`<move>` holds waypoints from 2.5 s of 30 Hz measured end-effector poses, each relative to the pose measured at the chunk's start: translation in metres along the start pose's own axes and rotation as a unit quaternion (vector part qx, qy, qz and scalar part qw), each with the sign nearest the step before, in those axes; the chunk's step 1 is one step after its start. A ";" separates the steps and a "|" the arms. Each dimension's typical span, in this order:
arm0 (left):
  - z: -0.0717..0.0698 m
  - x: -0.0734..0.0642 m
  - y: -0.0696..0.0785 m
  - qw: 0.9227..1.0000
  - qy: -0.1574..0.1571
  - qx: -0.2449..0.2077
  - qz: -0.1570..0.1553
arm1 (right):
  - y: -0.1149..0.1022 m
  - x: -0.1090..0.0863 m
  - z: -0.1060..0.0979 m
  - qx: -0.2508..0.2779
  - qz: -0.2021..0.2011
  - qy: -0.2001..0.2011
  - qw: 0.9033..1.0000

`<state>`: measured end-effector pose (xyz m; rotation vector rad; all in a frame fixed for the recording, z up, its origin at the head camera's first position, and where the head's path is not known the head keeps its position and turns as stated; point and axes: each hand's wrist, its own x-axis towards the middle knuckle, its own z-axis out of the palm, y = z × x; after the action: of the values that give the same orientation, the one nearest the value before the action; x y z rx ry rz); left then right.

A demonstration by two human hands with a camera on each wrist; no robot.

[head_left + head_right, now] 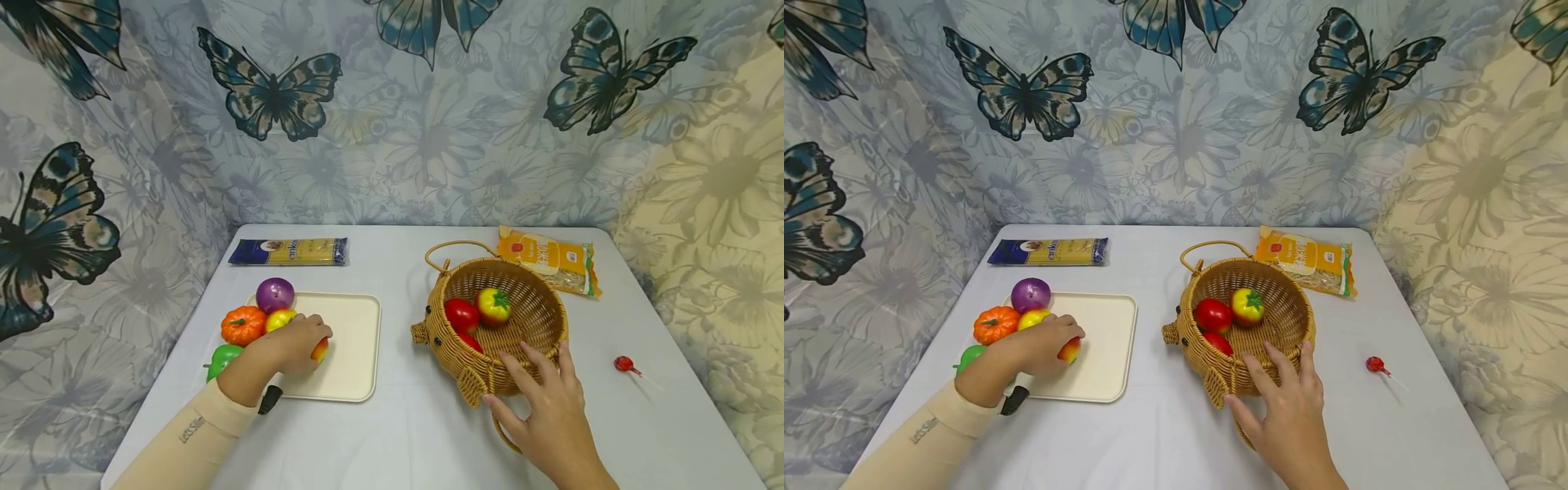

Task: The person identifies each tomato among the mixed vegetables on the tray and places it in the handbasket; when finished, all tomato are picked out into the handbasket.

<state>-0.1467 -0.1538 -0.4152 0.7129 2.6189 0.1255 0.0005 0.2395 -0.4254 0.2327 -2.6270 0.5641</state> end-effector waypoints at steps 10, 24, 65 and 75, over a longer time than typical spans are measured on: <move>-0.011 0.012 0.010 0.999 0.028 0.000 0.020 | 0.000 0.000 0.000 -0.003 0.001 0.001 1.000; -0.035 0.028 0.033 0.995 0.061 -0.016 0.074 | 0.000 -0.001 -0.001 -0.009 0.006 -0.001 1.000; -0.113 0.066 0.141 0.956 0.123 0.075 0.255 | -0.002 -0.004 0.000 -0.014 0.028 -0.021 0.999; -0.112 0.085 0.168 0.947 0.101 0.106 0.285 | -0.002 -0.004 0.001 -0.021 0.015 -0.013 1.000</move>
<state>-0.1819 0.0370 -0.3124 1.5974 2.5522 0.0863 0.0046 0.2380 -0.4275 0.1877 -2.6695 0.5178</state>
